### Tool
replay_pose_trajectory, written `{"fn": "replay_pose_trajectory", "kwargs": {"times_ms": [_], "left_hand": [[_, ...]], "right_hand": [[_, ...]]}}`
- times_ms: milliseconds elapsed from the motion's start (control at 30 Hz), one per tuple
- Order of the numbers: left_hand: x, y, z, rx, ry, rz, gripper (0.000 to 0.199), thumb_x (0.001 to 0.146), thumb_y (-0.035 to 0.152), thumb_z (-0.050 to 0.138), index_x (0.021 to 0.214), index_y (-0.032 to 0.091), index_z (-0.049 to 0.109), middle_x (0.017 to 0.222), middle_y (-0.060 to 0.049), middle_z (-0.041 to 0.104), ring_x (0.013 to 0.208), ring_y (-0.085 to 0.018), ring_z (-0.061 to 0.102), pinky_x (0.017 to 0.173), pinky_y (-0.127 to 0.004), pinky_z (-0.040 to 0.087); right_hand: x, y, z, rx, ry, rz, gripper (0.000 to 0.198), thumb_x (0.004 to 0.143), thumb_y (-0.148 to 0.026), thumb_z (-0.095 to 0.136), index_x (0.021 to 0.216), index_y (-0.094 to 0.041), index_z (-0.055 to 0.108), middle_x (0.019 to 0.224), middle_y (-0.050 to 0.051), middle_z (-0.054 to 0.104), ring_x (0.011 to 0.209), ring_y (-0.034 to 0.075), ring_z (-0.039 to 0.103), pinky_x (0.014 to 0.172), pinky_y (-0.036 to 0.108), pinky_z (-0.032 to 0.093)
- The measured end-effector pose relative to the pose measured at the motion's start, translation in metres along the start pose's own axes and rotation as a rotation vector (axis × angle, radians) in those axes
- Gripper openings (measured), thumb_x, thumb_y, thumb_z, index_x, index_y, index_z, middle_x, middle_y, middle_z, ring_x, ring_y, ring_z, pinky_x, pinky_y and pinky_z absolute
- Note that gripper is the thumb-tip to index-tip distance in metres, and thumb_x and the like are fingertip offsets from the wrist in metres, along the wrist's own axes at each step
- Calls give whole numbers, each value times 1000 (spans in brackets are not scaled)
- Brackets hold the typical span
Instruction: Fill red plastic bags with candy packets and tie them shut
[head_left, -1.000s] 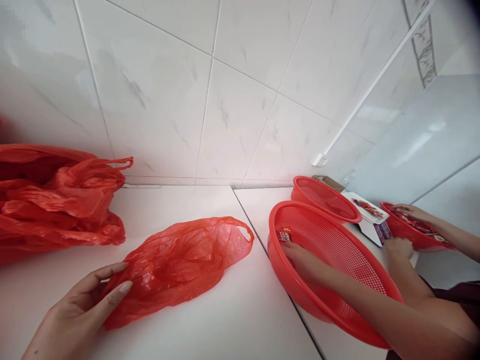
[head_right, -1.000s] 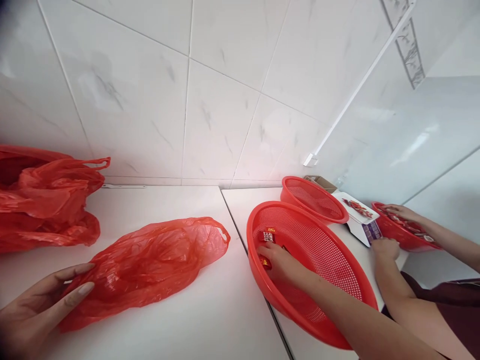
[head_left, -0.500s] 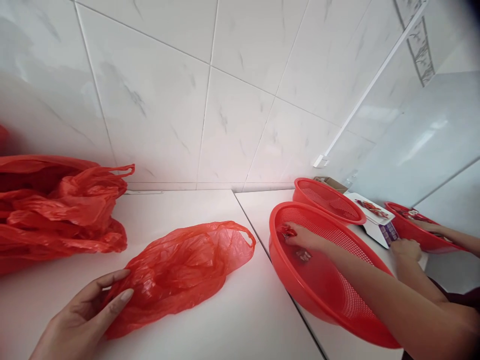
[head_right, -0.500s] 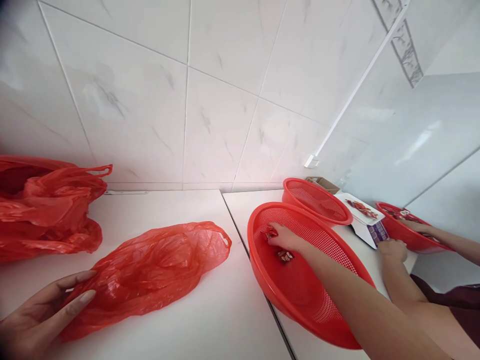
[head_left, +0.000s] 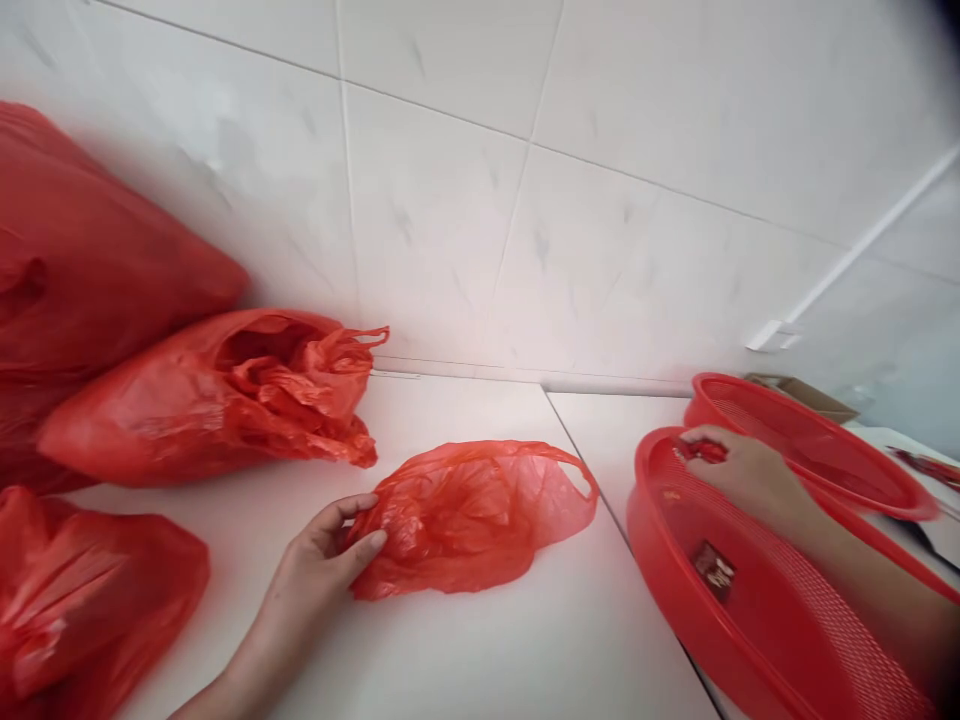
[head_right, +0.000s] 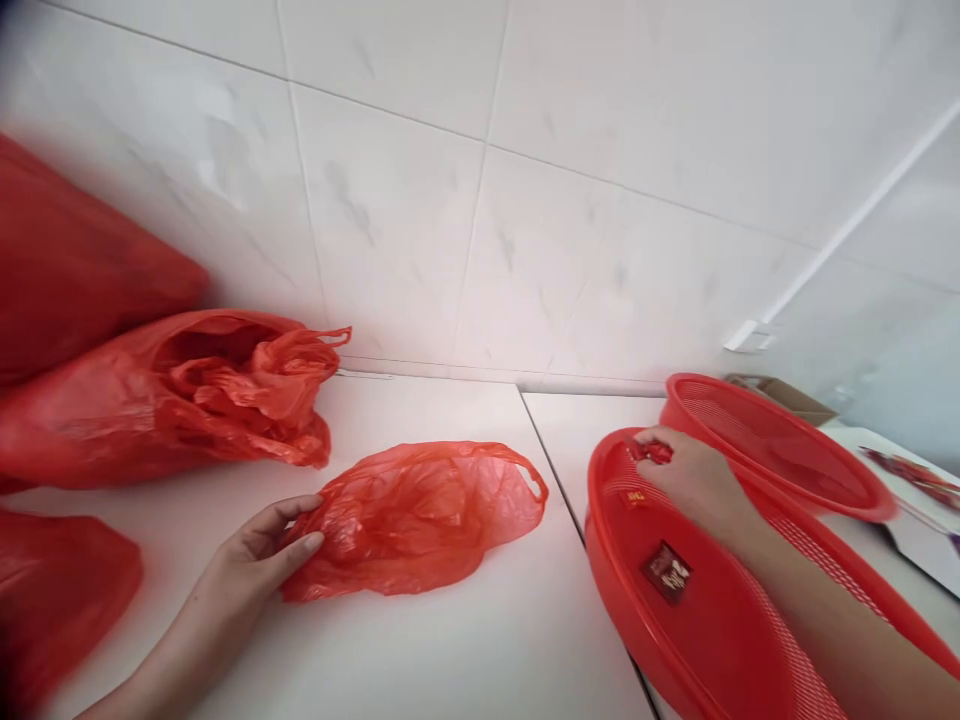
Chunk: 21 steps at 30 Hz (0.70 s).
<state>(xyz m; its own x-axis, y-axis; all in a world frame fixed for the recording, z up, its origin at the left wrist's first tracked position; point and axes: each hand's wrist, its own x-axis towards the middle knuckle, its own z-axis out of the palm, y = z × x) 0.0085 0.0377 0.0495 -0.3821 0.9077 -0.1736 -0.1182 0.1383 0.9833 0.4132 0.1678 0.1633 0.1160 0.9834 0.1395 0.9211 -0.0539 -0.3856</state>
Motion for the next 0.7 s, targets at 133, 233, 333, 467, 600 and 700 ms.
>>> {"fn": "replay_pose_trajectory", "kwargs": {"times_ms": [133, 233, 333, 467, 600, 700], "left_hand": [[1, -4, -1, -140, -57, -15, 57, 57, 42, 82, 105, 18, 61, 91, -7, 72, 76, -23, 70, 66, -32, 56], [4, -11, -5, -181, -106, -26, 59, 58, 38, 83, 109, 18, 59, 94, -7, 72, 77, -22, 69, 67, -32, 56], [6, -16, -8, -191, -170, -37, 60, 62, 36, 81, 114, 19, 56, 98, -7, 71, 82, -21, 69, 70, -31, 56], [8, -19, -10, -212, -194, -22, 57, 66, 36, 79, 114, 20, 55, 102, -7, 70, 84, -21, 69, 72, -31, 55], [10, -19, -10, -224, -191, -12, 59, 65, 37, 79, 115, 19, 55, 105, -8, 69, 86, -22, 68, 72, -31, 55], [10, -17, -9, -221, -202, -36, 62, 65, 37, 79, 118, 19, 53, 95, -6, 71, 81, -21, 68, 69, -30, 55]], "right_hand": [[-27, -70, -5, 237, 42, -216, 24, 69, -25, 64, 93, -28, 64, 99, 0, 67, 89, 20, 63, 77, 30, 47], [-56, -123, 18, 292, -283, -526, 15, 75, -22, 58, 87, -27, 65, 97, 0, 64, 91, 17, 60, 76, 26, 46], [-67, -159, 52, 208, -470, -683, 15, 76, -20, 55, 84, -27, 66, 94, 0, 61, 77, 13, 59, 65, 25, 45], [-53, -173, 73, 138, -540, -760, 45, 73, -22, 60, 116, -35, 61, 116, 1, 58, 91, 16, 60, 75, 28, 48], [-32, -154, 45, 119, -264, -638, 39, 79, -33, 56, 118, -32, 59, 126, 1, 55, 108, 19, 56, 86, 31, 47], [-19, -118, 13, -59, -12, -454, 25, 83, -38, 51, 101, -28, 64, 107, 2, 64, 89, 19, 61, 72, 31, 47]]}}
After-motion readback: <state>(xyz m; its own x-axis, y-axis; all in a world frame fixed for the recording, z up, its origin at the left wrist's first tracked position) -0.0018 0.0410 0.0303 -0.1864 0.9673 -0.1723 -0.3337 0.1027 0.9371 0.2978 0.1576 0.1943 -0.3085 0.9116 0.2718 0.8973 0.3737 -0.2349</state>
